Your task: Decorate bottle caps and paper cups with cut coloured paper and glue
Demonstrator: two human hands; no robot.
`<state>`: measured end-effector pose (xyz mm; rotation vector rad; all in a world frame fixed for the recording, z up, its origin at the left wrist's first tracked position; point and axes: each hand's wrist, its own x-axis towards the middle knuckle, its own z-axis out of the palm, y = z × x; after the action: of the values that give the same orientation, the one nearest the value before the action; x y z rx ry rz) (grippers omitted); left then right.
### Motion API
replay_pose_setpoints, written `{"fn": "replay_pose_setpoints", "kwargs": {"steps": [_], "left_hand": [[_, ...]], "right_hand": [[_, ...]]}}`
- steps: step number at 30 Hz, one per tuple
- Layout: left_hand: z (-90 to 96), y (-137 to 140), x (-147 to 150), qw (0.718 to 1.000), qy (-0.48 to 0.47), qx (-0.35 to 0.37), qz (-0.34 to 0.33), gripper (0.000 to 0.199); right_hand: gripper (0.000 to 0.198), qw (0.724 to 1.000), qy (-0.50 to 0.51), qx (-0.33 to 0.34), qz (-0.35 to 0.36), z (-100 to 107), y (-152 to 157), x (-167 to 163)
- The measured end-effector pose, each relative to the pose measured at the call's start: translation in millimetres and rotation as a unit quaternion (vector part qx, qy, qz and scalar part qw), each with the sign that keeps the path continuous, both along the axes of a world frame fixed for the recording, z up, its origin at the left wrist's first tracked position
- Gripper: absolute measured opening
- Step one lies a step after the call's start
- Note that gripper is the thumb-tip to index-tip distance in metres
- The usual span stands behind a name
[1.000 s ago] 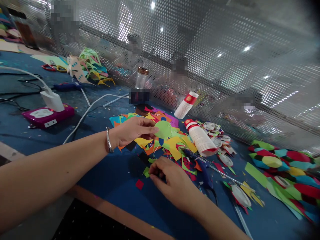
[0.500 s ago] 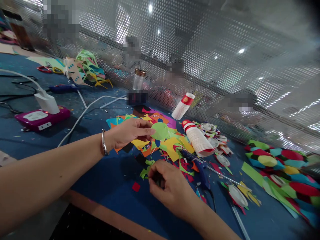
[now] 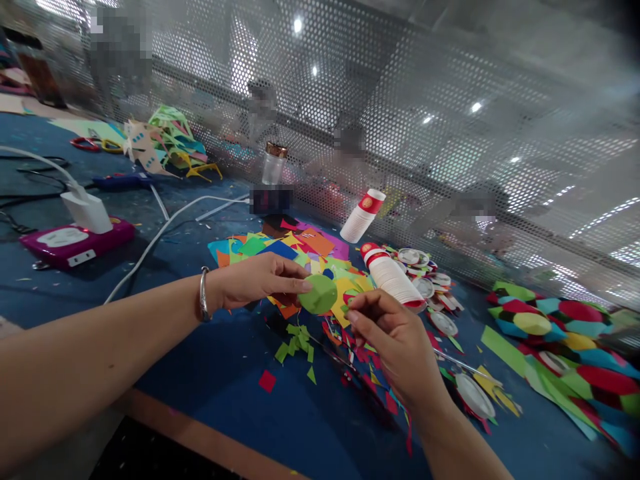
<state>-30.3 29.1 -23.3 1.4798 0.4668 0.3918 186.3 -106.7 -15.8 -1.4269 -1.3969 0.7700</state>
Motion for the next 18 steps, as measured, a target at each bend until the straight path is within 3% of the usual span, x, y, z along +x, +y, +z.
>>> {"fn": "replay_pose_setpoints", "kwargs": {"steps": [18], "left_hand": [[0.8, -4.3, -0.8, 0.996, 0.019, 0.063, -0.054, 0.026]], "right_hand": [[0.017, 0.998, 0.006, -0.051, 0.026, -6.7, 3.7, 2.2]]}}
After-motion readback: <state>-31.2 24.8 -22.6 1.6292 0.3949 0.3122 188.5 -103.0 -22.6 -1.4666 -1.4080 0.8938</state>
